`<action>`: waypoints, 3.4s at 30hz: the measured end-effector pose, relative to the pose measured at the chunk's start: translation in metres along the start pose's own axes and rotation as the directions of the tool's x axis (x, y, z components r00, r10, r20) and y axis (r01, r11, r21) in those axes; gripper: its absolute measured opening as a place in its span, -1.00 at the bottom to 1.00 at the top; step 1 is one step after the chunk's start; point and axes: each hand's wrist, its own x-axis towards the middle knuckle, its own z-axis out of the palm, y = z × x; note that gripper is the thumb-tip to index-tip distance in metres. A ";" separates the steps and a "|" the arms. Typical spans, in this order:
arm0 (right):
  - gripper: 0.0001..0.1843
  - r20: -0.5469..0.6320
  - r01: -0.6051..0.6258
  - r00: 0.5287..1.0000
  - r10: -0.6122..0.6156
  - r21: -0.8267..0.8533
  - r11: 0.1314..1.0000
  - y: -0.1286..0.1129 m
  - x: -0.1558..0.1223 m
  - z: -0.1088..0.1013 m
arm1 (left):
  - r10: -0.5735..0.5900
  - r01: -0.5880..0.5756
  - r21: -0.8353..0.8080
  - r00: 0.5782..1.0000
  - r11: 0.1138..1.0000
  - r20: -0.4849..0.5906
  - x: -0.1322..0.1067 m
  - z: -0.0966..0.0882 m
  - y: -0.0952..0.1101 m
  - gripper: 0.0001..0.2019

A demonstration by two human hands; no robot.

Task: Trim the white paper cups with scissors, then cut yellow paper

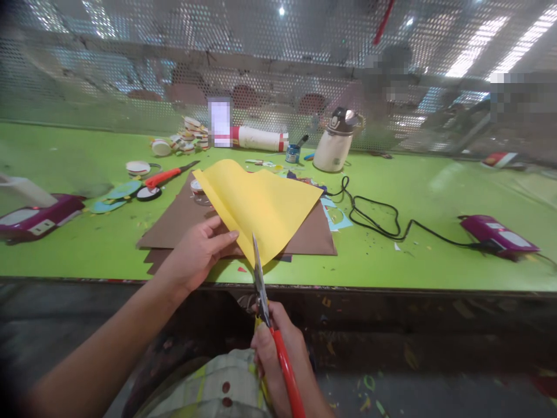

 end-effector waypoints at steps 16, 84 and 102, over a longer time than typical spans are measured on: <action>-0.39 -0.002 -0.044 0.999 0.044 0.074 0.996 -0.002 -0.002 0.004 | -0.001 0.003 0.044 1.000 0.999 -0.028 0.001 -0.001 0.003 -0.67; -0.48 0.109 0.050 0.994 -0.030 -0.181 0.982 -0.006 -0.005 -0.010 | -0.147 0.125 0.321 0.988 0.939 0.047 0.012 -0.013 0.020 -0.83; -0.47 0.094 0.082 0.994 -0.062 -0.230 0.970 -0.010 -0.010 -0.012 | -0.157 0.143 0.344 0.988 0.928 0.012 -0.006 -0.020 0.021 -0.85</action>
